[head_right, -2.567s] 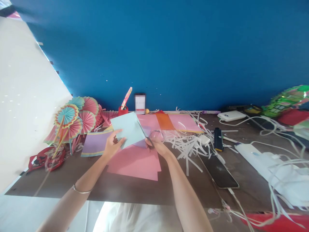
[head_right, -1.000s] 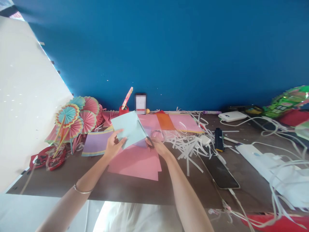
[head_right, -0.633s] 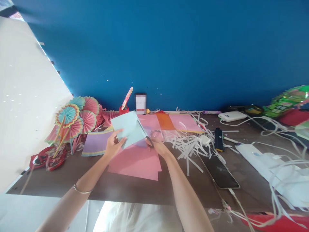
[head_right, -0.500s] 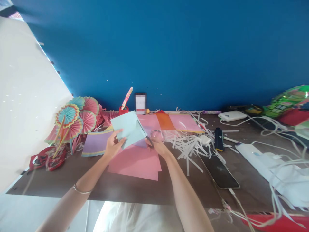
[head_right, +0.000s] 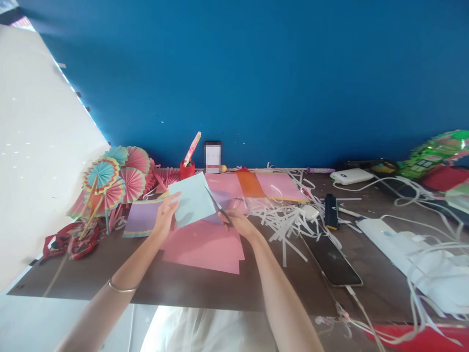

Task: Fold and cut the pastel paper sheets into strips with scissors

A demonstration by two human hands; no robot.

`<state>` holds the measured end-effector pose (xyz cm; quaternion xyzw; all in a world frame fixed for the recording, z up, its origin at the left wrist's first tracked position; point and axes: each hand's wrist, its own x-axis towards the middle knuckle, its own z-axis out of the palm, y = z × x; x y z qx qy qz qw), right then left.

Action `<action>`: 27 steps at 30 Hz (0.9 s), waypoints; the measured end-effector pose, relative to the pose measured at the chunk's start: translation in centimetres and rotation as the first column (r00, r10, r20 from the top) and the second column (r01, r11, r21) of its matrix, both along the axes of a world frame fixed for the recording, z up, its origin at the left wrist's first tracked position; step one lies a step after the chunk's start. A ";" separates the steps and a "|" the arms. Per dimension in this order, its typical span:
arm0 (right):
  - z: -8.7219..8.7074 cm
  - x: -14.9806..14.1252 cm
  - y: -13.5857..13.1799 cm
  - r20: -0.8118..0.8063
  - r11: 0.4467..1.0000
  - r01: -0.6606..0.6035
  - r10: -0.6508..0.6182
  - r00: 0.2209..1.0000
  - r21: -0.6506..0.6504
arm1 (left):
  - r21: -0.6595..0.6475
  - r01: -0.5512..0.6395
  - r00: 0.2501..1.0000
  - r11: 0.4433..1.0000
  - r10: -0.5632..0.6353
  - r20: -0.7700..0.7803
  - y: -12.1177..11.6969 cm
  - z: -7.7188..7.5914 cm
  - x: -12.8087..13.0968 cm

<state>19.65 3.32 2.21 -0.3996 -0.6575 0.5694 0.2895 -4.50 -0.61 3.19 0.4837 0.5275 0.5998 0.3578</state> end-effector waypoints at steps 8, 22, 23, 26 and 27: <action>0.5 -0.3 -0.1 -0.043 0.999 -0.047 0.047 0.998 -0.005 | -0.063 0.074 0.994 0.995 -0.079 -0.080 0.3 -1.6 0.5; 0.7 -0.3 -0.3 -0.030 0.998 -0.049 0.050 0.998 0.032 | -0.027 0.051 0.992 0.998 -0.054 -0.116 -0.1 -1.1 0.7; 0.6 -0.3 -0.2 -0.032 0.999 -0.047 0.048 0.998 0.026 | -0.021 0.052 0.991 0.998 -0.054 -0.126 -0.1 -1.1 0.7; 0.4 -0.2 -0.1 -0.036 0.999 -0.039 0.040 0.999 0.015 | -0.017 0.056 0.989 0.998 -0.058 -0.139 -0.1 -1.1 0.6; 0.3 -0.2 -0.1 -0.036 0.999 -0.036 0.037 0.999 0.010 | -0.019 0.057 0.989 0.998 -0.059 -0.138 0.0 -1.1 0.6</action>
